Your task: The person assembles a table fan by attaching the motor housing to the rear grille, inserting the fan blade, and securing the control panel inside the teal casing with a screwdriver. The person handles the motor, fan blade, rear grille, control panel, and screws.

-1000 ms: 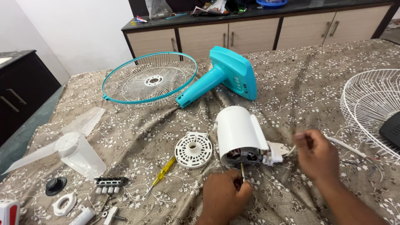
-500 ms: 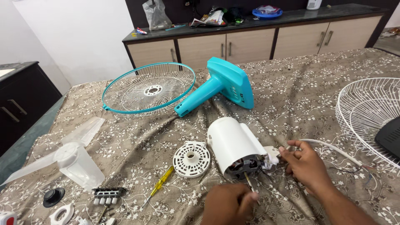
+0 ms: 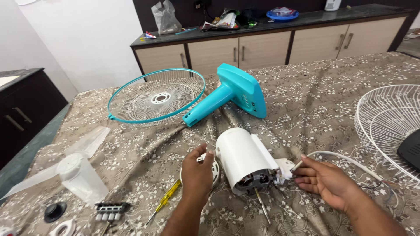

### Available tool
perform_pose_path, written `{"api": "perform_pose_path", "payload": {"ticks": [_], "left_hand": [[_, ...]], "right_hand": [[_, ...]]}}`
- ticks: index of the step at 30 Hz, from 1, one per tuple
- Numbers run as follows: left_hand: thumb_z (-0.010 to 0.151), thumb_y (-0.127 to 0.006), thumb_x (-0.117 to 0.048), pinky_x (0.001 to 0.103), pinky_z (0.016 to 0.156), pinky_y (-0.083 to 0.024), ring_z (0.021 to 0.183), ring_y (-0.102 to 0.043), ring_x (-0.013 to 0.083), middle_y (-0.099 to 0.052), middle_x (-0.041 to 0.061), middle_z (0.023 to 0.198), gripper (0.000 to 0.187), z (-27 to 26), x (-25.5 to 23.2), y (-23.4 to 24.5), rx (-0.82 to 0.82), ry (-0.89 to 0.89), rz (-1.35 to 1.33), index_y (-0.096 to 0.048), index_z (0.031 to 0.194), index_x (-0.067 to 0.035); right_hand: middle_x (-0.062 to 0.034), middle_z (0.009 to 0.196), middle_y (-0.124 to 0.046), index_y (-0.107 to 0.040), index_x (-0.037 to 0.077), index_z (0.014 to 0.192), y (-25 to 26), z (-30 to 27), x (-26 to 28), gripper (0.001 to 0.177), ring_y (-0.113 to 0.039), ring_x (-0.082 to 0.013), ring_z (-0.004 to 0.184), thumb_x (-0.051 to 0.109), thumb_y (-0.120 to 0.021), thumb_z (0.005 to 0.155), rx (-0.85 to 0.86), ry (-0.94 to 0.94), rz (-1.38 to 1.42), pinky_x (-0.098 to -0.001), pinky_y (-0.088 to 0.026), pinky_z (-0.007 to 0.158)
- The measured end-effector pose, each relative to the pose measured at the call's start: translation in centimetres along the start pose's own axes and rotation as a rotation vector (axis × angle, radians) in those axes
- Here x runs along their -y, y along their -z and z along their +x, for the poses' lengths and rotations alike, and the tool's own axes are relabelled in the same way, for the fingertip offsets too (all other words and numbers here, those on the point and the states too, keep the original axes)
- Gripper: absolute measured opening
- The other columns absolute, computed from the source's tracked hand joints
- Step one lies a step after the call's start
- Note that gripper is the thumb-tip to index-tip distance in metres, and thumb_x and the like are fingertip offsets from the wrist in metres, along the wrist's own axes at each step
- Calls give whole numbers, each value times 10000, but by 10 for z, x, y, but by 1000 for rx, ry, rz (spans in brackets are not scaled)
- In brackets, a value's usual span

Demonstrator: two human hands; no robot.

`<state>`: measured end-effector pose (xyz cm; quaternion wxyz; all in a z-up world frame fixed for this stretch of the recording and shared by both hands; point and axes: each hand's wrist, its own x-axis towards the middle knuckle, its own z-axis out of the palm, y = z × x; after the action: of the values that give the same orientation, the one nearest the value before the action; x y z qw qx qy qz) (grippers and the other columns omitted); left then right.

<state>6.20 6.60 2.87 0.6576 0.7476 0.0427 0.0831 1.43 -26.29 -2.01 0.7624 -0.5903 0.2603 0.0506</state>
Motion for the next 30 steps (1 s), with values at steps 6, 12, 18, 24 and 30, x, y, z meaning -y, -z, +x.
{"api": "perform_pose_path", "payload": {"ticks": [6, 12, 18, 24, 30], "left_hand": [[940, -686, -171, 297, 713, -567, 770, -663, 139, -777, 80, 991, 308, 2, 33, -18, 2, -84, 99, -748, 1239, -134], [894, -706, -116, 329, 670, -562, 727, -688, 177, -746, 83, 956, 254, 8, 39, -5, 10, -377, 284, -763, 1140, -92], [913, -688, -110, 408, 656, -531, 763, -681, 263, -713, 127, 895, 130, 11, 38, -7, -12, -413, 331, -708, 1019, -37], [949, -633, -74, 430, 683, -526, 815, -661, 298, -668, 153, 921, 103, 8, 43, -12, -45, -519, 362, -653, 1020, -1], [1000, -554, -172, 376, 700, -583, 822, -685, 219, -691, 108, 959, 193, 0, 27, -16, 53, -180, 317, -653, 1028, -9]], "right_hand": [[-214, 1054, -668, -627, -51, 1116, -7, -6, -2, 464, -696, -274, 937, 379, -563, 953, 100, -13, 228, -420, -592, 878], [-137, 1015, -694, -637, -36, 1169, -24, 2, -24, 336, -646, -223, 902, 223, -643, 954, -96, 208, 40, -365, -561, 793], [-140, 981, -663, -601, -14, 1238, -32, 16, -34, 371, -656, -203, 891, 40, -709, 888, -140, 348, 132, -339, -557, 801], [-138, 1008, -664, -562, 30, 1255, -29, 14, -30, 375, -684, -216, 895, 40, -662, 894, -122, 336, 172, -358, -584, 779], [-157, 962, -675, -576, 26, 1172, -26, 12, -28, 304, -667, -249, 839, 10, -653, 878, -180, 296, 119, -407, -580, 692]]}}
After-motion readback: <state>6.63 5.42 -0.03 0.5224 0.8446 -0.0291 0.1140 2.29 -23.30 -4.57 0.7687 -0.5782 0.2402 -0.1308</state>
